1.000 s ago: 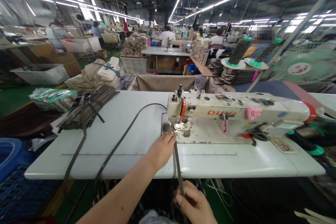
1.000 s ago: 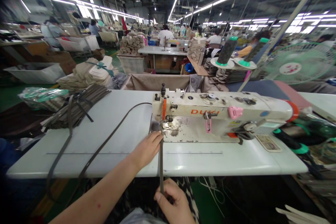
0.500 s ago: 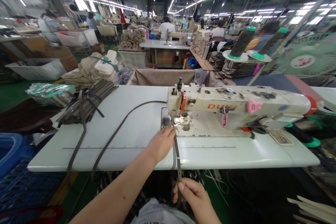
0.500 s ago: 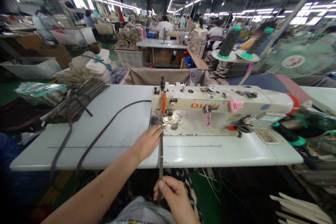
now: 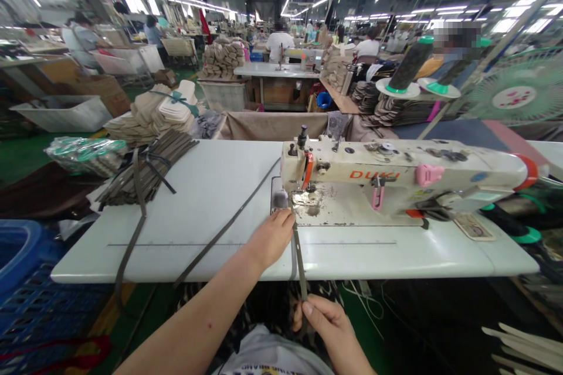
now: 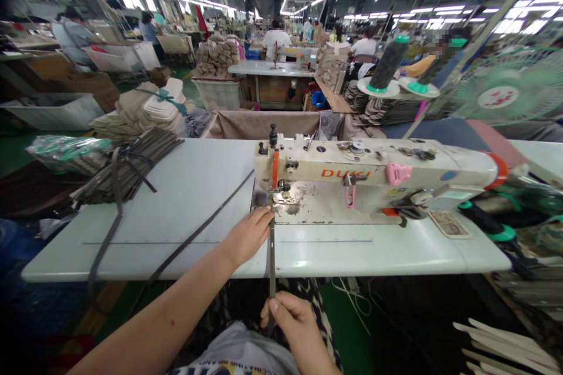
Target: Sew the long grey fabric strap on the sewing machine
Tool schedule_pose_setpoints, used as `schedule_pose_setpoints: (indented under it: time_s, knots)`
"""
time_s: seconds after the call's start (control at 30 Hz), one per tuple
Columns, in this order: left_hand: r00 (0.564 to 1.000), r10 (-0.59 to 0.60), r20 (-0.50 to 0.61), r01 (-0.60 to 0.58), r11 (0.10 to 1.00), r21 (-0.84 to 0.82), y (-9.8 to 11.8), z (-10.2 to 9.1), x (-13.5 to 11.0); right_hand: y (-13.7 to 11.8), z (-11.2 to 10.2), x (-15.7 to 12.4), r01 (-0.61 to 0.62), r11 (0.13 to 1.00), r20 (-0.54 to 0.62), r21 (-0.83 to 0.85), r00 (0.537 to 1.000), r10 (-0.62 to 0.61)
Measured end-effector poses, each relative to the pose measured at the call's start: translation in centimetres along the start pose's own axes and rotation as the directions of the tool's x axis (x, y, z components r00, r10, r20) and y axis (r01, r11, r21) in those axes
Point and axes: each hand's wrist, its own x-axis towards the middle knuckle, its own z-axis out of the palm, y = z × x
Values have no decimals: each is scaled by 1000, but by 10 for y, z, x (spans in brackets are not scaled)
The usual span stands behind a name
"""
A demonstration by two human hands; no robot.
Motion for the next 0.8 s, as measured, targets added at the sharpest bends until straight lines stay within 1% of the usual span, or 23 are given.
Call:
schedule_pose_setpoints:
  time_s: [0.2,0.43,0.57,0.67,0.8]
  knots:
    - [999,21,26,-22,1000,19,-2,2,0,-3,1,-1,-13,1000,26,28,1000,12]
    - [998,54,32,-56,994,95,-1,3,2,9,-5,1,8,1000,45,-13,999,-8]
    - [997,65,33,-68,993,101,0,2,5,12,-8,1,24,999,56,-43,998,-21]
    - [997,68,37,-72,993,94,-1,4,6,10,-8,1,42,998,63,-45,997,-39]
    - [999,45,25,-47,994,98,-3,8,6,4,-6,0,51,997,67,-51,997,-47]
